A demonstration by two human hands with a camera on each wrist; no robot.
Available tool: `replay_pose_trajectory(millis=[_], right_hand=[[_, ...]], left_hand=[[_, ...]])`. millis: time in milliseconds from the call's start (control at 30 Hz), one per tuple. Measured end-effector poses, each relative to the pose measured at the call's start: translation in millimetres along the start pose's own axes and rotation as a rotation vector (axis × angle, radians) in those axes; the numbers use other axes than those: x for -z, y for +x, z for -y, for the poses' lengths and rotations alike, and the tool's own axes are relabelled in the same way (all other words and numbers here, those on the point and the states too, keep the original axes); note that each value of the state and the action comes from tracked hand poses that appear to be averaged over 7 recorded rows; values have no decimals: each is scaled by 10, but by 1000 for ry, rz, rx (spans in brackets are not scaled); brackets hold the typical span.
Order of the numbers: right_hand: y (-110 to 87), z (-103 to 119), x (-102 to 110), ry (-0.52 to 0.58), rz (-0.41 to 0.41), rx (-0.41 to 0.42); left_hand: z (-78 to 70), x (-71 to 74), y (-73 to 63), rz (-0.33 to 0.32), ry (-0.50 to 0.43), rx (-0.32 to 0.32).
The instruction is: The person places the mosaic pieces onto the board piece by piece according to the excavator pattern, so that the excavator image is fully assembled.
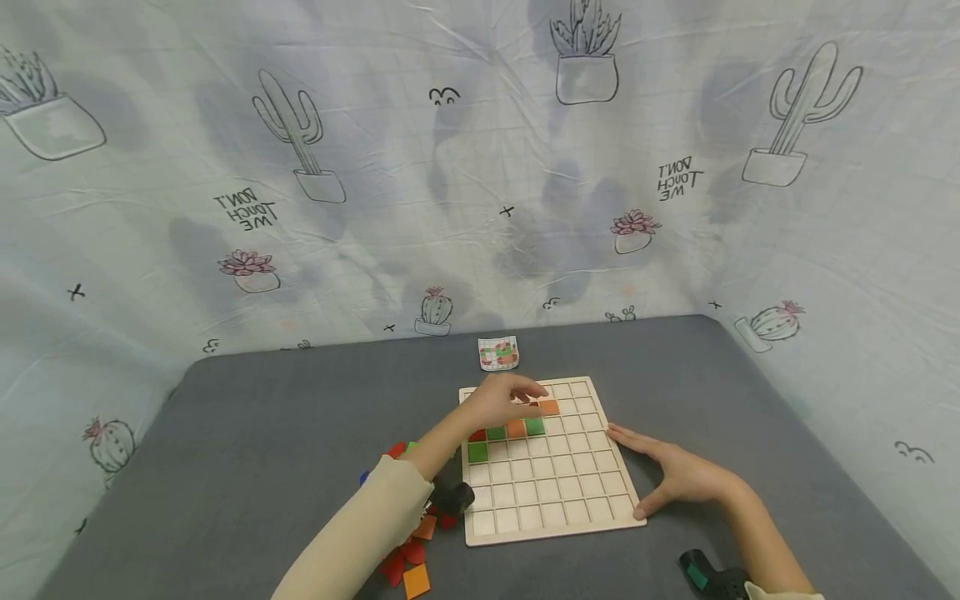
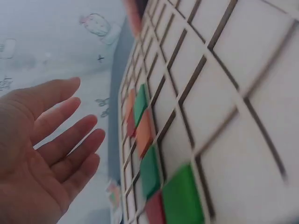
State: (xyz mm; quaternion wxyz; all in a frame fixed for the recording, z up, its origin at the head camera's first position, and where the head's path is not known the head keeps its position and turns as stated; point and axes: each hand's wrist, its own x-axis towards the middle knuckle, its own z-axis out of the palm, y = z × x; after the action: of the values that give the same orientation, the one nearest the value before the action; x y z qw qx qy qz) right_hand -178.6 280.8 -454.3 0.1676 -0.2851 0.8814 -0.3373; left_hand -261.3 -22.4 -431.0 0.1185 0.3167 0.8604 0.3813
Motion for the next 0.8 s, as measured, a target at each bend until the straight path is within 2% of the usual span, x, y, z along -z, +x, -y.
replay_pose_trajectory(millis=[233, 467, 633, 800], right_hand=[[2, -10, 1, -1, -9, 0], [4, -29, -11, -10, -13, 0], [2, -40, -14, -17, -19, 14], [2, -32, -15, -33, -15, 14]], left_hand=[[79, 281, -413, -2, 5, 11], [292, 530, -862, -87, 38, 47], [425, 592, -1148, -169, 100, 124], [510, 570, -1355, -232, 220, 247]])
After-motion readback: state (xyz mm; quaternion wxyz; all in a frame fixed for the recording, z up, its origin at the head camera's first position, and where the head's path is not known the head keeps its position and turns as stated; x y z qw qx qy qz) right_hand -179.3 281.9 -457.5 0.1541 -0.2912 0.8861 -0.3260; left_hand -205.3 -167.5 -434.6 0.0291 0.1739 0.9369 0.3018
